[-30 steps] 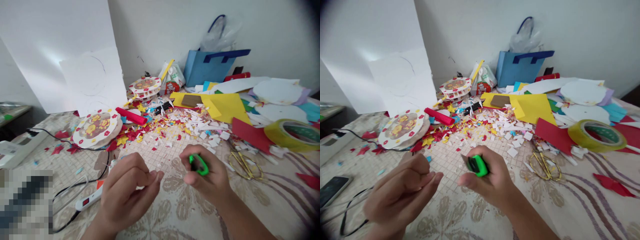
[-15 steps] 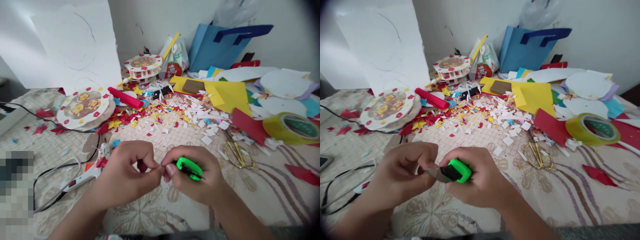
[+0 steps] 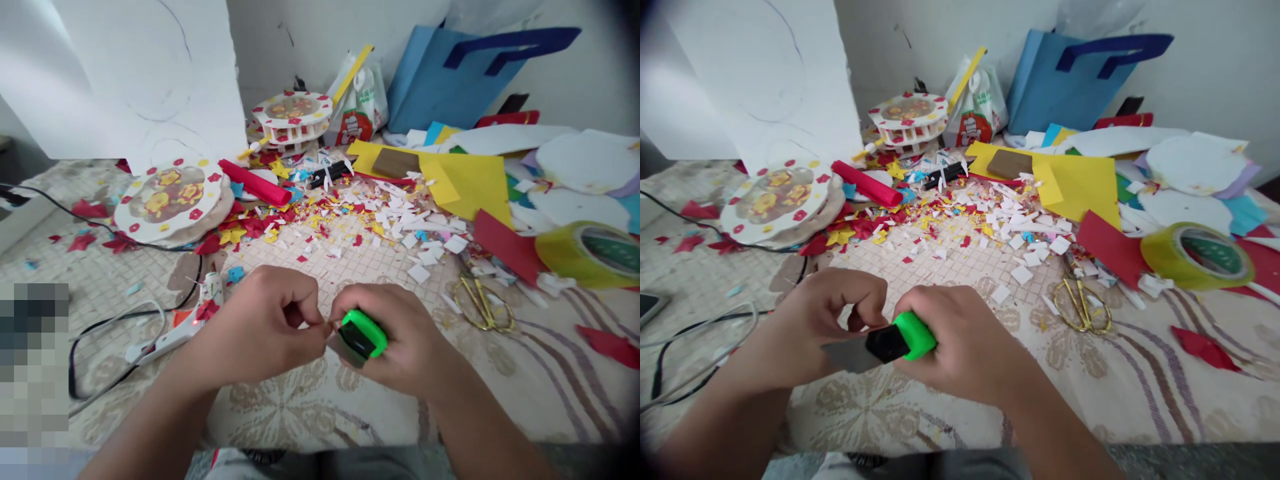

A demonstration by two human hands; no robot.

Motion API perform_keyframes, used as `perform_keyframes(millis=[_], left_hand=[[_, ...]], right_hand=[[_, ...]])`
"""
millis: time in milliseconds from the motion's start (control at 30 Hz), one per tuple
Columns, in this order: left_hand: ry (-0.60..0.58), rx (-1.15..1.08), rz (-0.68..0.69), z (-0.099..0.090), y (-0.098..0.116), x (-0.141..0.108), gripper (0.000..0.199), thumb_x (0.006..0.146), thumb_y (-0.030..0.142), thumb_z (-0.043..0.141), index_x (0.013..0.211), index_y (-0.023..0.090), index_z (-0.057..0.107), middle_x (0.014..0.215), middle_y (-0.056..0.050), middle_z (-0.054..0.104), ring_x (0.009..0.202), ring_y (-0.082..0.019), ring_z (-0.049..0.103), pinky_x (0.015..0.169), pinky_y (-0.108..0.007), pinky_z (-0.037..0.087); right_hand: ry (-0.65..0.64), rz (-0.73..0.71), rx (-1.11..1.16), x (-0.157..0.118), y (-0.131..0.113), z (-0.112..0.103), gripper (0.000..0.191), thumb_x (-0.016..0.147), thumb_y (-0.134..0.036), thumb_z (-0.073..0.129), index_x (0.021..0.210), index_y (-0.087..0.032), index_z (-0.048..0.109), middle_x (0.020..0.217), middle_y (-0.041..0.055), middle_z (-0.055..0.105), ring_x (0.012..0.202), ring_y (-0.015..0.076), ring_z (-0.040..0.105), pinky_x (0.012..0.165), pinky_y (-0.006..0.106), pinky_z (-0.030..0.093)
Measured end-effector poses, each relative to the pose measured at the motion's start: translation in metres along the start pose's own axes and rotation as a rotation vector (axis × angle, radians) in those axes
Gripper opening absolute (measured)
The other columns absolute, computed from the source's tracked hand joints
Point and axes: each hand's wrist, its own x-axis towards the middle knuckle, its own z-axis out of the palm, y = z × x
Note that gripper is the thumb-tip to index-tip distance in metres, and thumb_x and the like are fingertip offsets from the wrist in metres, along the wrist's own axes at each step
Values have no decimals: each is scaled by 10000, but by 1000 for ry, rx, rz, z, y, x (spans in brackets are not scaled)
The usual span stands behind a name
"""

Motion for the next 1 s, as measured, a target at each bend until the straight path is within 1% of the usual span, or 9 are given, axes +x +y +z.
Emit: perform_keyframes(millis=[133, 267, 367, 467, 567, 633, 767, 900, 1000], left_hand=[[-73, -81, -34, -3, -2, 1, 212, 606, 77, 585, 488, 171, 437, 427, 80, 396, 396, -38, 338, 347, -144, 272], [-133, -175, -37, -5, 0, 1, 184, 630, 96, 613, 538, 173, 473, 473, 66, 451, 430, -53, 393, 384, -160, 340], [-51, -252, 7, -3, 6, -14, 94, 698, 124, 590, 647, 172, 527, 572, 28, 525, 518, -81, 481, 471, -191, 423], [84, -263, 19, 3, 18, -51, 59, 757, 119, 549, 782, 167, 572, 667, -12, 590, 594, -100, 546, 544, -210, 462], [112, -304, 6, 11, 34, -93, 89, 781, 108, 523, 764, 170, 585, 638, -6, 603, 559, -89, 554, 520, -193, 456], [112, -350, 11, 16, 45, -117, 73, 785, 139, 524, 776, 167, 591, 607, -1, 595, 535, -91, 551, 497, -196, 450], [155, -300, 67, 22, 64, -151, 79, 802, 212, 512, 809, 181, 584, 578, -2, 600, 520, -112, 556, 481, -225, 464], [218, -106, 100, 25, 81, -174, 92, 829, 233, 478, 847, 195, 560, 655, -7, 646, 538, -116, 583, 501, -238, 504], [242, -87, 134, 27, 89, -187, 72, 818, 200, 482, 810, 198, 553, 616, 5, 626, 518, -109, 576, 475, -227, 507]], right_hand=[[-35, 11, 63, 1, 0, 1, 91, 686, -159, 536, 753, -204, 493, 644, -56, 545, 577, 82, 485, 555, 201, 361], [-43, 38, 229, 1, -1, 6, 69, 699, -134, 504, 723, -197, 486, 602, -66, 491, 518, 62, 437, 505, 183, 354], [10, 82, 255, -7, -9, 7, 22, 768, -210, 493, 759, -193, 482, 604, -53, 480, 501, 71, 434, 473, 190, 359], [-24, 82, 46, -24, -30, 0, 245, 820, -400, 470, 922, -180, 503, 692, -1, 546, 578, 117, 508, 508, 225, 398], [-142, -66, -188, -43, -59, -11, 443, 850, -542, 337, 1008, -164, 507, 728, 43, 583, 621, 155, 547, 528, 253, 425], [-188, -160, -331, -54, -79, -15, 421, 869, -515, 314, 943, -168, 541, 699, 46, 588, 611, 159, 552, 534, 264, 434], [-150, -281, -535, -77, -118, -9, 277, 867, -387, 380, 904, -197, 577, 727, 52, 609, 667, 182, 571, 566, 288, 461], [-98, -279, -662, -99, -149, 4, 175, 841, -244, 414, 887, -210, 580, 695, 30, 600, 627, 167, 555, 574, 290, 464], [-122, -305, -684, -110, -165, 10, 182, 849, -225, 389, 825, -207, 568, 618, 11, 573, 554, 148, 527, 544, 285, 449]])
